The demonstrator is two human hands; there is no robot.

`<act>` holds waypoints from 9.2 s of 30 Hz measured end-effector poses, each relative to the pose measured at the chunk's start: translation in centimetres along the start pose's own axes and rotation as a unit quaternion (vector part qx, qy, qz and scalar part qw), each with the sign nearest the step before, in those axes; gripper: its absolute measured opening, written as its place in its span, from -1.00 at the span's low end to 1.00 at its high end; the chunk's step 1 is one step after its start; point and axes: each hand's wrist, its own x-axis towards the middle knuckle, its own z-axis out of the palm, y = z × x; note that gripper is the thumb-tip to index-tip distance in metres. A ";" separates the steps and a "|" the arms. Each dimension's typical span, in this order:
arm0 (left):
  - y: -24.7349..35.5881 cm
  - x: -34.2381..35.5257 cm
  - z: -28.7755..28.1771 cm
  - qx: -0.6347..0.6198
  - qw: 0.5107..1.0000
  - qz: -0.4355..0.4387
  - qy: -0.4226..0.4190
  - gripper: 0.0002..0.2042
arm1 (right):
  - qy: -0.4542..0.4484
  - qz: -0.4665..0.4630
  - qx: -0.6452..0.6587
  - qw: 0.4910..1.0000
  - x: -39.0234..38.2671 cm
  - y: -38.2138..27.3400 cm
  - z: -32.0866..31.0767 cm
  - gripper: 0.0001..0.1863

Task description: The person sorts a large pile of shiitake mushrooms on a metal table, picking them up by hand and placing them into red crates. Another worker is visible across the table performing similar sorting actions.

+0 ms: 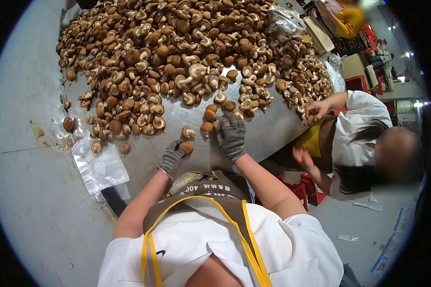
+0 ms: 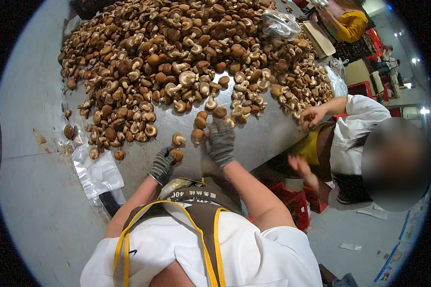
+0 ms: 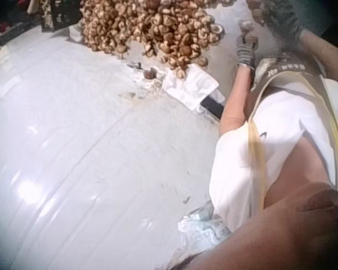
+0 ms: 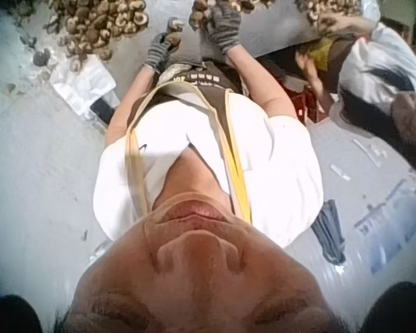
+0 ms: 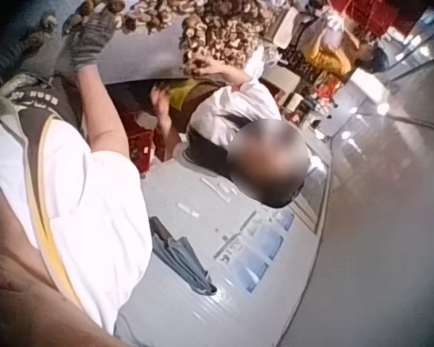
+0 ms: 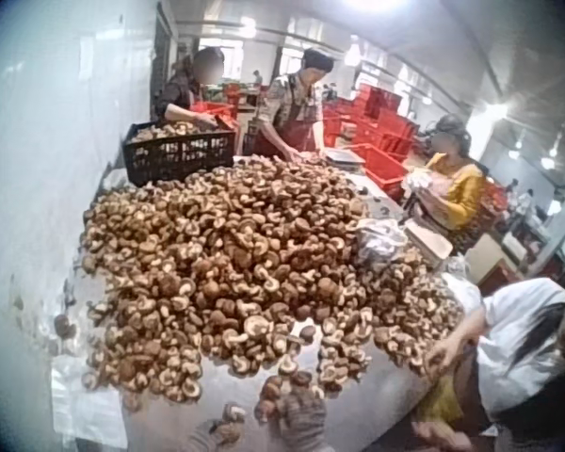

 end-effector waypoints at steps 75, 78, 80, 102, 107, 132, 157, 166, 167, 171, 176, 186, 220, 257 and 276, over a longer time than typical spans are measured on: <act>1.5 -4.5 -0.3 -0.412 0.868 -0.144 -0.237 -0.65 | -0.345 0.136 0.169 0.913 2.1 -9.5 -3.2 -0.53; 2.7 -5.0 -0.7 -0.446 0.864 -0.128 -0.196 -0.65 | -0.277 0.086 0.165 0.943 3.1 -8.6 -0.4 -0.57; 4.3 -5.2 -0.2 -0.453 0.864 -0.114 -0.185 -0.66 | -0.187 -0.013 0.147 0.971 3.9 -7.0 2.1 -0.67; 9.6 -5.1 -0.2 -0.378 0.917 -0.065 -0.112 -0.63 | -0.381 0.149 0.331 0.850 3.8 -5.9 3.1 -0.54; 4.0 -2.4 -3.8 -0.577 0.769 -0.020 -0.274 -0.55 | -0.245 0.109 0.181 0.946 7.0 -2.8 3.2 -0.64; 2.6 -4.0 -6.0 -0.459 0.882 -0.073 -0.079 -0.48 | -0.187 0.069 0.349 0.916 4.8 -4.7 3.5 -0.52; 6.0 -6.3 -0.2 -0.330 0.921 0.001 -0.206 -0.53 | -0.287 0.456 0.735 0.412 -3.2 -4.8 -0.3 -0.63; 9.0 -8.6 7.8 0.290 0.915 0.249 -0.128 -0.47 | -0.306 0.462 0.812 0.184 -5.8 -5.9 -2.4 -0.30; 9.3 -8.5 8.4 0.395 0.865 0.280 -0.128 -0.42 | -0.297 0.453 0.827 0.155 -6.3 -5.1 -1.9 -0.29; 10.5 -10.2 10.7 0.560 0.739 0.368 -0.069 -0.35 | -0.230 0.465 0.845 0.130 -6.7 -5.2 -2.3 -0.37; 11.4 -11.5 13.1 0.568 0.679 0.448 -0.126 -0.36 | -0.182 0.401 0.869 0.224 -5.1 -5.4 -8.1 -0.45; 9.0 -10.0 14.1 0.565 0.605 0.531 -0.183 -0.15 | -0.191 0.341 0.918 0.059 -12.1 -0.6 -3.0 -0.56; 5.0 -5.3 18.7 0.666 0.544 0.393 -0.326 -0.51 | 0.211 0.935 0.204 0.199 -64.3 2.7 -9.1 -0.44; 8.6 7.5 6.7 0.646 0.678 0.348 -0.032 -0.67 | -0.042 0.258 -0.031 0.965 -9.6 7.3 -1.1 -0.37; 11.6 8.8 5.2 0.572 0.752 0.315 0.085 -0.69 | -0.007 0.219 -0.013 0.976 -2.8 9.3 0.0 -0.38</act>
